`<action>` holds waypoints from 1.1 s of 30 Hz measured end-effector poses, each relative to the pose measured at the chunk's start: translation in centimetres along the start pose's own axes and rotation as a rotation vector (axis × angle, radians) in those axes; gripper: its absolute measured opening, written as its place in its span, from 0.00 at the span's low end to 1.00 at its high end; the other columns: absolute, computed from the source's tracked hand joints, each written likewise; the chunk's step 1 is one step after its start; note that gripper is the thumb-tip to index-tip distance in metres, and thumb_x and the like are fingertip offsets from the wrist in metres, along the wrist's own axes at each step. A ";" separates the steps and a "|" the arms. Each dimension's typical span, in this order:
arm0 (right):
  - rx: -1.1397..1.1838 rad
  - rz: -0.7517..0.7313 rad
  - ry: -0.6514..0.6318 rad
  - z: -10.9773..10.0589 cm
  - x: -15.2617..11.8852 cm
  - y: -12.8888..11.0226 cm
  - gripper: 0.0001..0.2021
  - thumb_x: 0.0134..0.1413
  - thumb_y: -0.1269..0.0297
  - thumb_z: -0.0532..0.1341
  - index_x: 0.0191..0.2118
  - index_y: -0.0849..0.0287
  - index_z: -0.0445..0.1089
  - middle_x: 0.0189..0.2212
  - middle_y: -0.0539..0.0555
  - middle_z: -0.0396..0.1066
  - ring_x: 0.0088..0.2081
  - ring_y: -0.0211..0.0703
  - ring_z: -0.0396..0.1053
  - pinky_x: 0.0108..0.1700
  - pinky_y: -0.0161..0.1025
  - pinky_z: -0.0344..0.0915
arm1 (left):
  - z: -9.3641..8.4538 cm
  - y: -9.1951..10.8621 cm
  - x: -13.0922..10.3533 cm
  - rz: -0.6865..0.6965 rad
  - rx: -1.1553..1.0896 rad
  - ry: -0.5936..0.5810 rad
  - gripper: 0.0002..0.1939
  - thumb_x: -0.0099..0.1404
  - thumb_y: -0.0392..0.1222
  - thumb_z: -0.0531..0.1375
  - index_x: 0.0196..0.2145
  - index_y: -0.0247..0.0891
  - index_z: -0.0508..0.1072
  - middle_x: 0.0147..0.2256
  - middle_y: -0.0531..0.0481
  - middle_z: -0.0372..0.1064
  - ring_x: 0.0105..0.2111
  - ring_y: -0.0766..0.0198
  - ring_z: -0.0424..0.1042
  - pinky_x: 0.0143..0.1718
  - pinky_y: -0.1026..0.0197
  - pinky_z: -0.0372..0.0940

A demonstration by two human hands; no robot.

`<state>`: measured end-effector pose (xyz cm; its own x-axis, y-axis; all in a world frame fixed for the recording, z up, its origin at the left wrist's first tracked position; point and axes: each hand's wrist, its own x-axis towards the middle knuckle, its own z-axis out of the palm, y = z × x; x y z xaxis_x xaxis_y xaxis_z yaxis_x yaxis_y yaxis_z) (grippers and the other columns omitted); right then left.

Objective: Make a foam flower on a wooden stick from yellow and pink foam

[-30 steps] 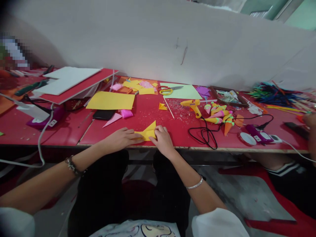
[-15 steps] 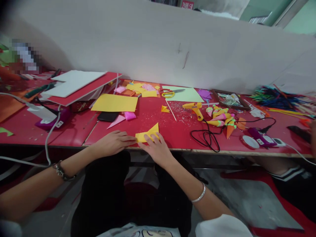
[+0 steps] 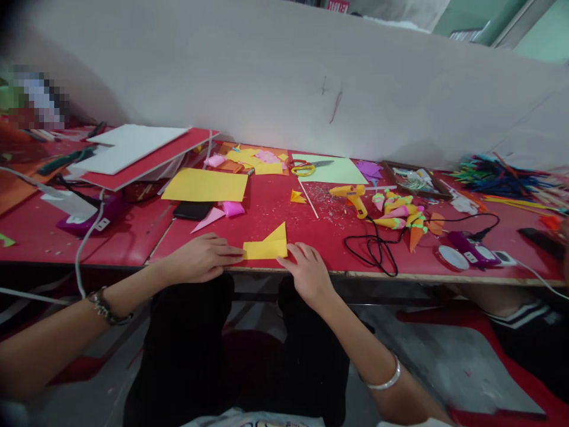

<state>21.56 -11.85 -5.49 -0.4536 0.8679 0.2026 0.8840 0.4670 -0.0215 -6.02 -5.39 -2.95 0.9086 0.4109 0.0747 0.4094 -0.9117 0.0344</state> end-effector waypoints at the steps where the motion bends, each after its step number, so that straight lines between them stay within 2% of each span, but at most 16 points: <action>1: 0.001 0.016 0.001 0.0 -0.2 0.2 0.21 0.48 0.78 0.51 0.47 0.51 0.68 0.50 0.56 0.60 0.52 0.50 0.52 0.51 0.47 0.55 | 0.0 0.0 0.0 0.001 0.004 -0.005 0.22 0.58 0.37 0.50 0.50 0.49 0.64 0.49 0.54 0.65 0.41 0.61 0.63 0.41 0.59 0.53; 8: 0.033 0.060 0.037 -0.4 -1.4 1.9 0.22 0.47 0.79 0.49 0.45 0.54 0.69 0.50 0.57 0.61 0.52 0.49 0.55 0.50 0.48 0.57 | 0.0 0.2 0.1 -0.004 0.005 0.005 0.22 0.57 0.35 0.50 0.49 0.47 0.66 0.49 0.53 0.65 0.42 0.61 0.64 0.42 0.58 0.53; 12: 0.135 0.119 0.126 -1.9 0.4 1.6 0.17 0.44 0.79 0.50 0.37 0.57 0.70 0.47 0.58 0.61 0.50 0.49 0.57 0.50 0.47 0.57 | 0.1 0.3 0.2 0.012 -0.007 0.031 0.22 0.56 0.35 0.50 0.48 0.46 0.66 0.48 0.52 0.66 0.41 0.61 0.65 0.41 0.58 0.54; 14: 0.226 0.103 0.168 -2.4 2.0 1.0 0.17 0.46 0.77 0.50 0.42 0.57 0.66 0.47 0.58 0.61 0.50 0.47 0.57 0.50 0.46 0.57 | 0.1 0.3 0.3 0.005 -0.017 0.041 0.22 0.56 0.35 0.50 0.48 0.46 0.67 0.47 0.51 0.66 0.40 0.61 0.65 0.41 0.58 0.55; 15: 0.277 0.055 0.144 -2.4 2.8 0.7 0.18 0.48 0.75 0.50 0.46 0.57 0.63 0.47 0.58 0.62 0.50 0.46 0.58 0.51 0.45 0.56 | 0.0 0.4 0.3 -0.008 -0.026 0.046 0.22 0.55 0.35 0.51 0.47 0.46 0.67 0.47 0.51 0.66 0.40 0.61 0.65 0.41 0.58 0.55; 17: 0.342 -0.032 0.013 -2.0 4.3 0.2 0.21 0.50 0.69 0.53 0.52 0.56 0.57 0.48 0.57 0.62 0.51 0.46 0.58 0.52 0.46 0.55 | 0.0 0.5 0.4 -0.038 -0.056 0.048 0.22 0.54 0.34 0.51 0.47 0.46 0.68 0.46 0.51 0.67 0.40 0.62 0.65 0.41 0.59 0.56; 19: 0.372 -0.026 -0.130 -1.4 5.4 0.1 0.24 0.48 0.63 0.57 0.53 0.58 0.55 0.49 0.60 0.61 0.51 0.49 0.57 0.50 0.48 0.56 | 0.0 0.5 0.5 -0.059 -0.099 0.044 0.22 0.55 0.33 0.50 0.46 0.46 0.68 0.46 0.52 0.67 0.40 0.62 0.66 0.42 0.59 0.56; 22: 0.400 0.005 -0.257 -0.9 6.4 0.4 0.23 0.47 0.63 0.59 0.51 0.58 0.59 0.48 0.60 0.63 0.50 0.50 0.58 0.48 0.48 0.55 | -0.1 0.4 0.7 -0.071 -0.176 0.052 0.19 0.58 0.33 0.49 0.44 0.46 0.69 0.44 0.52 0.68 0.41 0.64 0.66 0.43 0.60 0.57; 25: 0.422 -0.026 -0.289 -1.3 6.9 1.0 0.14 0.48 0.69 0.56 0.44 0.57 0.65 0.43 0.57 0.66 0.46 0.46 0.62 0.47 0.46 0.54 | -0.2 0.0 1.6 -0.147 -0.272 0.178 0.18 0.60 0.34 0.48 0.46 0.43 0.67 0.46 0.48 0.65 0.44 0.64 0.64 0.45 0.60 0.59; 29: 0.378 -0.018 -0.193 -2.0 7.7 2.3 0.08 0.49 0.72 0.54 0.33 0.56 0.69 0.35 0.53 0.65 0.42 0.42 0.62 0.46 0.44 0.53 | 0.1 -0.2 4.2 -0.324 -0.368 0.440 0.19 0.61 0.33 0.48 0.50 0.39 0.60 0.47 0.44 0.60 0.47 0.62 0.61 0.48 0.58 0.59; 31: 0.361 -0.010 -0.106 -2.0 8.1 3.2 0.09 0.48 0.72 0.54 0.30 0.55 0.70 0.37 0.52 0.63 0.43 0.42 0.60 0.46 0.44 0.53 | 0.8 -0.1 5.9 -0.316 -0.357 0.451 0.17 0.60 0.35 0.50 0.48 0.38 0.62 0.46 0.44 0.59 0.48 0.61 0.59 0.50 0.56 0.57; 33: 0.352 0.006 -0.019 -1.7 8.6 4.3 0.09 0.47 0.73 0.55 0.28 0.54 0.71 0.42 0.52 0.60 0.46 0.43 0.57 0.48 0.46 0.52 | 1.8 0.1 7.4 -0.291 -0.347 0.393 0.17 0.60 0.36 0.51 0.48 0.37 0.62 0.45 0.43 0.59 0.47 0.60 0.60 0.48 0.57 0.59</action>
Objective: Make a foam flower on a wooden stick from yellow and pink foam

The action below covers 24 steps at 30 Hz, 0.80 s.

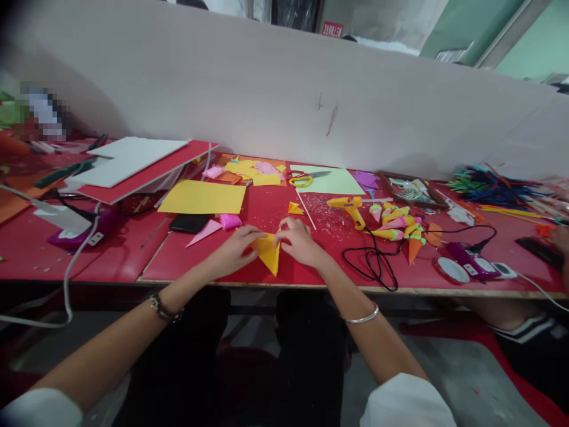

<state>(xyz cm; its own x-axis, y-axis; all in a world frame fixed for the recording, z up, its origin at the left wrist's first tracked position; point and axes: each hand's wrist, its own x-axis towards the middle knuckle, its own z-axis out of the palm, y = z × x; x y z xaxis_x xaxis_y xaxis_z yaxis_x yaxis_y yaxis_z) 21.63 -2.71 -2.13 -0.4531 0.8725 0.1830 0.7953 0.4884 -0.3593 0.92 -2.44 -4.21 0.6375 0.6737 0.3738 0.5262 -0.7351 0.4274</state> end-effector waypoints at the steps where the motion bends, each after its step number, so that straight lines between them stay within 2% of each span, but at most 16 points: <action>1: 0.002 0.003 0.034 0.0 0.2 0.6 0.10 0.46 0.74 0.55 0.26 0.54 0.71 0.43 0.52 0.59 0.47 0.44 0.56 0.49 0.46 0.52 | 0.8 0.0 0.3 -0.016 0.028 -0.026 0.17 0.60 0.36 0.51 0.47 0.35 0.62 0.44 0.42 0.59 0.46 0.59 0.60 0.47 0.56 0.59; 4: 0.086 0.032 0.072 0.1 0.8 2.1 0.12 0.46 0.75 0.52 0.24 0.56 0.71 0.40 0.53 0.62 0.45 0.43 0.58 0.49 0.44 0.54 | 2.5 0.1 0.9 -0.090 0.141 -0.080 0.16 0.60 0.40 0.52 0.45 0.33 0.64 0.42 0.41 0.60 0.43 0.56 0.61 0.44 0.54 0.60; 7: 0.307 0.171 0.045 0.5 1.0 3.0 0.14 0.48 0.74 0.48 0.27 0.58 0.71 0.32 0.51 0.67 0.37 0.39 0.64 0.43 0.40 0.59 | 3.0 0.4 1.2 -0.134 0.213 -0.112 0.18 0.60 0.43 0.51 0.46 0.33 0.63 0.43 0.40 0.58 0.42 0.56 0.61 0.42 0.54 0.61; 10: 0.486 0.332 0.081 1.2 0.9 3.2 0.11 0.50 0.67 0.50 0.30 0.59 0.70 0.31 0.51 0.70 0.34 0.39 0.66 0.38 0.37 0.61 | 3.1 1.0 1.8 -0.168 0.282 -0.144 0.20 0.60 0.46 0.51 0.48 0.33 0.62 0.43 0.39 0.58 0.41 0.54 0.61 0.39 0.53 0.61; 14: 0.609 0.351 0.149 2.4 0.6 3.1 0.11 0.49 0.60 0.53 0.34 0.60 0.67 0.32 0.52 0.70 0.34 0.39 0.67 0.34 0.35 0.61 | 3.9 1.6 2.5 -0.228 0.363 -0.121 0.22 0.61 0.48 0.49 0.50 0.34 0.60 0.43 0.39 0.57 0.42 0.52 0.59 0.38 0.53 0.60; 16: 0.594 0.364 0.163 2.9 0.3 3.0 0.11 0.49 0.61 0.53 0.37 0.59 0.65 0.30 0.51 0.69 0.30 0.38 0.66 0.31 0.34 0.60 | 4.3 1.7 2.6 -0.249 0.393 -0.115 0.23 0.62 0.48 0.48 0.52 0.35 0.59 0.44 0.39 0.57 0.43 0.51 0.59 0.38 0.53 0.60; 19: 0.436 0.397 0.186 3.5 -0.1 2.8 0.10 0.49 0.62 0.52 0.37 0.57 0.65 0.22 0.48 0.67 0.24 0.37 0.64 0.29 0.34 0.57 | 4.6 2.0 2.7 -0.272 0.436 -0.128 0.23 0.63 0.47 0.47 0.53 0.37 0.57 0.45 0.40 0.57 0.43 0.52 0.58 0.37 0.53 0.59; 22: 0.266 0.405 0.214 3.9 -0.5 2.2 0.09 0.50 0.62 0.52 0.35 0.56 0.65 0.17 0.45 0.63 0.21 0.36 0.61 0.30 0.34 0.54 | 4.6 2.3 2.8 -0.295 0.472 -0.141 0.22 0.63 0.47 0.47 0.54 0.38 0.57 0.46 0.42 0.57 0.43 0.53 0.58 0.38 0.54 0.58; 24: 0.178 0.400 0.214 4.1 -0.6 1.8 0.08 0.51 0.63 0.51 0.34 0.56 0.66 0.17 0.45 0.64 0.22 0.36 0.62 0.33 0.35 0.53 | 4.5 2.5 2.8 -0.306 0.488 -0.155 0.22 0.63 0.47 0.46 0.54 0.39 0.56 0.46 0.42 0.56 0.43 0.54 0.57 0.38 0.55 0.58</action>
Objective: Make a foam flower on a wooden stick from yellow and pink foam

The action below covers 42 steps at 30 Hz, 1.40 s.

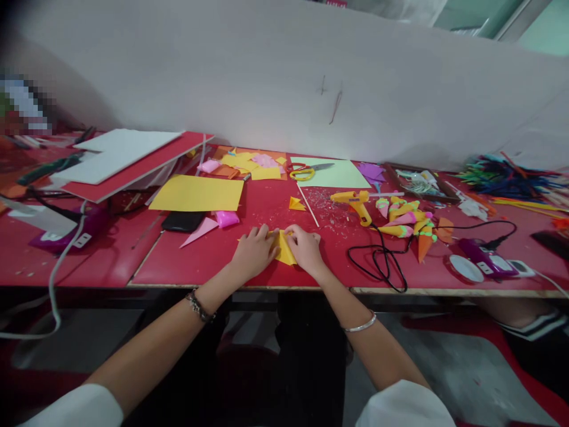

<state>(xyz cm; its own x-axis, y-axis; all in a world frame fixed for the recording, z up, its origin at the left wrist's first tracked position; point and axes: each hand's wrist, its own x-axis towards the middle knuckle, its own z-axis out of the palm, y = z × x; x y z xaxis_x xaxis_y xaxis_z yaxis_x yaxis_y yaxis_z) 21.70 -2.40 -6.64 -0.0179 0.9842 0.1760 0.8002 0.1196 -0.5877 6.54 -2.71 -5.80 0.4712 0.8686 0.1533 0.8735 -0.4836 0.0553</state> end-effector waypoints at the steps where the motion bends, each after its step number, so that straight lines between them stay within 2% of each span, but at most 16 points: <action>1: -0.042 -0.006 0.009 0.1 -0.1 -0.1 0.08 0.52 0.63 0.50 0.34 0.56 0.66 0.18 0.45 0.65 0.22 0.36 0.62 0.35 0.37 0.52 | -0.1 0.0 0.0 0.000 0.006 -0.008 0.22 0.63 0.47 0.46 0.54 0.39 0.56 0.47 0.42 0.56 0.43 0.54 0.57 0.38 0.55 0.59; 5: -0.201 -0.037 0.057 0.4 -0.7 -0.6 0.09 0.54 0.67 0.49 0.34 0.56 0.65 0.22 0.47 0.70 0.26 0.37 0.65 0.42 0.41 0.46 | -0.4 0.1 0.1 0.011 0.022 -0.040 0.23 0.63 0.47 0.46 0.55 0.39 0.55 0.46 0.42 0.57 0.43 0.54 0.57 0.36 0.55 0.60; 11: -0.318 -0.064 0.086 0.0 -1.6 -0.4 0.10 0.54 0.70 0.47 0.34 0.56 0.65 0.25 0.48 0.72 0.28 0.37 0.66 0.44 0.41 0.43 | -0.3 0.0 0.2 0.028 0.040 -0.068 0.23 0.64 0.46 0.44 0.56 0.40 0.53 0.47 0.42 0.56 0.43 0.53 0.57 0.35 0.55 0.61; 24: -0.444 0.035 0.100 -1.7 -3.6 0.9 0.11 0.53 0.71 0.47 0.34 0.56 0.65 0.24 0.49 0.72 0.27 0.37 0.67 0.48 0.42 0.44 | 0.0 0.1 0.1 0.036 0.055 -0.031 0.23 0.64 0.46 0.44 0.56 0.38 0.54 0.47 0.42 0.57 0.43 0.53 0.57 0.34 0.53 0.61; 29: -0.477 0.030 0.106 -2.1 -4.4 1.7 0.11 0.53 0.71 0.48 0.35 0.57 0.66 0.24 0.51 0.71 0.29 0.38 0.67 0.44 0.39 0.50 | 0.1 0.0 0.2 0.041 0.056 -0.020 0.24 0.63 0.46 0.44 0.55 0.37 0.54 0.47 0.42 0.57 0.43 0.52 0.57 0.34 0.52 0.61; 35: -0.533 0.067 0.105 -3.3 -5.8 2.7 0.11 0.52 0.70 0.48 0.35 0.57 0.67 0.24 0.52 0.71 0.26 0.40 0.66 0.31 0.35 0.53 | 0.0 0.1 0.2 0.044 0.044 -0.030 0.24 0.63 0.46 0.44 0.55 0.36 0.54 0.47 0.42 0.57 0.44 0.52 0.57 0.34 0.52 0.61; 38: -0.474 0.118 0.145 -4.5 -6.4 3.4 0.11 0.52 0.69 0.49 0.34 0.57 0.68 0.25 0.53 0.71 0.25 0.40 0.66 0.27 0.34 0.52 | 0.0 0.0 0.2 0.042 0.036 -0.027 0.24 0.63 0.46 0.45 0.55 0.36 0.54 0.46 0.42 0.58 0.43 0.52 0.58 0.34 0.52 0.61; 42: -0.105 0.095 0.157 -6.3 -5.1 2.8 0.09 0.51 0.66 0.50 0.33 0.59 0.67 0.27 0.53 0.70 0.23 0.37 0.63 0.26 0.33 0.55 | 0.1 -0.1 0.1 0.041 0.026 0.019 0.23 0.63 0.46 0.45 0.54 0.36 0.56 0.46 0.41 0.58 0.42 0.53 0.59 0.34 0.53 0.61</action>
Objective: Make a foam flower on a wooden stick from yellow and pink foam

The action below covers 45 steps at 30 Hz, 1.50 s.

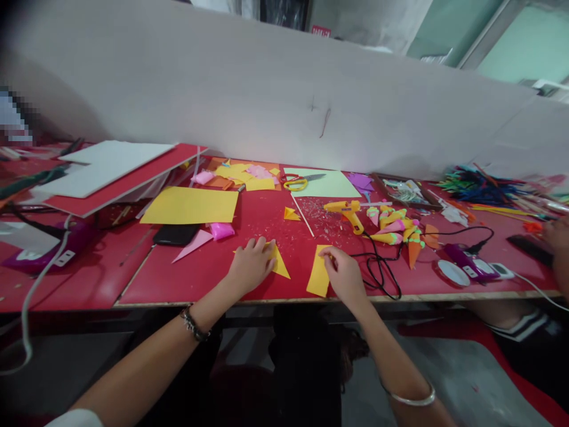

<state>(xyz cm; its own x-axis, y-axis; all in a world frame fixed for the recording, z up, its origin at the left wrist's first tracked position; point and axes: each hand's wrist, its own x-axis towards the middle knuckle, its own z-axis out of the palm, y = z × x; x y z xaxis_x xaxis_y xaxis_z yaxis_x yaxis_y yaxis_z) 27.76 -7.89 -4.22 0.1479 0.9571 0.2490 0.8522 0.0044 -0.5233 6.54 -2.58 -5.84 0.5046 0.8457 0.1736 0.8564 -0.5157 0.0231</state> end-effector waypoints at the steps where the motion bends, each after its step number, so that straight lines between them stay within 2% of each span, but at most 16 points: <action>1: 0.103 -0.019 0.004 -0.2 0.8 -0.7 0.09 0.51 0.65 0.50 0.33 0.60 0.67 0.29 0.53 0.70 0.24 0.36 0.63 0.26 0.32 0.56 | 0.0 0.0 0.0 -0.004 -0.003 0.009 0.23 0.63 0.46 0.45 0.53 0.36 0.57 0.46 0.41 0.58 0.42 0.54 0.59 0.34 0.53 0.61; 4: 0.331 -0.088 0.033 0.1 4.2 -3.7 0.09 0.50 0.65 0.51 0.33 0.60 0.67 0.33 0.53 0.69 0.28 0.36 0.64 0.28 0.32 0.59 | 0.0 -0.1 -0.1 -0.013 -0.021 0.014 0.22 0.62 0.45 0.46 0.52 0.35 0.58 0.45 0.42 0.59 0.41 0.54 0.60 0.33 0.54 0.61; 6: 0.451 -0.093 0.011 1.4 7.1 -5.9 0.08 0.47 0.66 0.53 0.31 0.60 0.67 0.29 0.51 0.68 0.25 0.34 0.62 0.25 0.31 0.57 | 0.0 -0.1 -0.1 -0.018 -0.029 0.008 0.21 0.62 0.45 0.47 0.51 0.35 0.59 0.44 0.42 0.59 0.41 0.54 0.60 0.33 0.54 0.61; 8: 0.610 -0.040 -0.034 3.4 10.4 -7.9 0.06 0.45 0.67 0.55 0.30 0.59 0.67 0.18 0.46 0.61 0.18 0.30 0.56 0.20 0.29 0.53 | -0.1 -0.2 -0.1 -0.015 -0.033 0.008 0.21 0.62 0.45 0.47 0.51 0.35 0.59 0.44 0.42 0.59 0.41 0.54 0.60 0.33 0.53 0.61; 10: 0.833 0.114 -0.068 5.9 13.9 -9.4 0.05 0.41 0.71 0.56 0.29 0.59 0.66 0.14 0.43 0.55 0.15 0.28 0.53 0.18 0.27 0.50 | -0.1 -0.3 -0.2 -0.003 -0.039 0.018 0.22 0.62 0.46 0.47 0.52 0.34 0.58 0.45 0.41 0.59 0.41 0.54 0.60 0.33 0.53 0.61; 11: 0.866 0.149 -0.078 7.2 15.5 -9.9 0.05 0.41 0.72 0.55 0.28 0.59 0.65 0.14 0.43 0.55 0.16 0.28 0.54 0.18 0.27 0.51 | 0.0 -0.4 -0.3 0.001 -0.043 0.024 0.22 0.62 0.46 0.47 0.52 0.34 0.57 0.45 0.41 0.59 0.41 0.55 0.60 0.33 0.53 0.61; 15: 0.928 0.209 -0.041 11.4 20.8 -11.1 0.08 0.44 0.75 0.52 0.33 0.60 0.63 0.20 0.45 0.60 0.21 0.28 0.61 0.25 0.27 0.60 | 0.0 -0.6 -0.3 -0.004 -0.060 0.023 0.22 0.62 0.46 0.47 0.51 0.35 0.58 0.44 0.41 0.59 0.40 0.55 0.60 0.33 0.54 0.61; 19: 0.927 0.201 -0.084 13.1 22.7 -10.4 0.17 0.42 0.77 0.54 0.41 0.60 0.63 0.24 0.45 0.62 0.24 0.28 0.62 0.31 0.28 0.63 | 0.0 -0.6 -0.2 -0.003 -0.075 0.027 0.22 0.62 0.46 0.47 0.51 0.35 0.59 0.43 0.42 0.60 0.40 0.56 0.60 0.33 0.55 0.61; 22: 0.880 0.176 -0.158 13.0 22.1 -9.0 0.20 0.39 0.79 0.56 0.42 0.60 0.64 0.25 0.45 0.63 0.24 0.28 0.63 0.31 0.30 0.63 | 0.0 -0.6 -0.2 -0.009 -0.074 0.031 0.21 0.62 0.46 0.47 0.51 0.36 0.60 0.43 0.43 0.60 0.40 0.56 0.60 0.33 0.55 0.61; 26: 0.807 0.118 -0.267 10.4 19.5 -7.6 0.11 0.43 0.75 0.54 0.35 0.61 0.68 0.26 0.49 0.66 0.26 0.30 0.66 0.31 0.30 0.63 | 0.0 -0.7 -0.4 -0.003 -0.056 0.061 0.24 0.61 0.50 0.48 0.51 0.33 0.60 0.44 0.41 0.60 0.42 0.55 0.59 0.37 0.54 0.59; 31: 0.720 -0.001 -0.449 6.0 13.4 -6.2 0.07 0.46 0.70 0.56 0.33 0.60 0.69 0.28 0.51 0.69 0.28 0.34 0.67 0.34 0.34 0.65 | -0.4 -1.2 -0.9 -0.029 -0.098 0.078 0.34 0.56 0.61 0.49 0.51 0.31 0.60 0.46 0.39 0.59 0.45 0.51 0.57 0.42 0.52 0.57; 34: 0.472 -0.194 -0.530 4.5 8.9 -5.3 0.12 0.49 0.64 0.55 0.41 0.59 0.67 0.34 0.53 0.69 0.35 0.37 0.67 0.40 0.39 0.65 | -0.1 -1.4 -0.9 -0.053 -0.131 0.059 0.37 0.53 0.63 0.52 0.52 0.32 0.59 0.47 0.38 0.58 0.46 0.50 0.57 0.43 0.51 0.57; 37: 0.312 -0.291 -0.463 3.8 4.8 -4.8 0.21 0.46 0.61 0.59 0.49 0.59 0.61 0.43 0.57 0.65 0.43 0.42 0.64 0.47 0.43 0.61 | 0.5 -1.7 -0.8 -0.047 -0.229 0.065 0.38 0.53 0.58 0.55 0.54 0.32 0.54 0.49 0.37 0.55 0.50 0.50 0.55 0.47 0.49 0.56; 39: 0.267 -0.324 -0.452 3.5 2.8 -4.8 0.25 0.45 0.59 0.60 0.51 0.58 0.59 0.46 0.58 0.62 0.48 0.43 0.61 0.50 0.44 0.58 | 0.6 -1.8 -0.8 -0.010 -0.331 0.084 0.36 0.54 0.50 0.58 0.56 0.33 0.51 0.50 0.37 0.55 0.51 0.52 0.55 0.49 0.49 0.54; 42: 0.216 -0.379 -0.478 2.9 1.1 -5.0 0.24 0.46 0.59 0.59 0.51 0.56 0.58 0.50 0.58 0.58 0.53 0.45 0.56 0.54 0.45 0.54 | -0.2 -1.9 -1.0 0.052 -0.507 0.099 0.34 0.55 0.37 0.57 0.57 0.35 0.48 0.49 0.40 0.58 0.51 0.57 0.57 0.50 0.52 0.55; 45: 0.199 -0.480 -0.523 1.8 0.3 -5.1 0.24 0.44 0.66 0.58 0.51 0.54 0.58 0.54 0.57 0.51 0.57 0.45 0.48 0.56 0.45 0.50 | -1.8 -2.2 -1.4 0.091 -0.697 0.055 0.27 0.57 0.31 0.52 0.55 0.37 0.54 0.45 0.45 0.64 0.44 0.63 0.63 0.44 0.59 0.60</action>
<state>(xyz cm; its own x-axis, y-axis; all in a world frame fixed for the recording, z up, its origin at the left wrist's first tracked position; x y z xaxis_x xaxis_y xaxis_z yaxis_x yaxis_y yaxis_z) 22.55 -7.07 -2.97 -0.5196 0.8494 0.0926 0.6483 0.4625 -0.6048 3.77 -2.83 -4.40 0.5492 0.7962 0.2538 0.5321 -0.5674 0.6284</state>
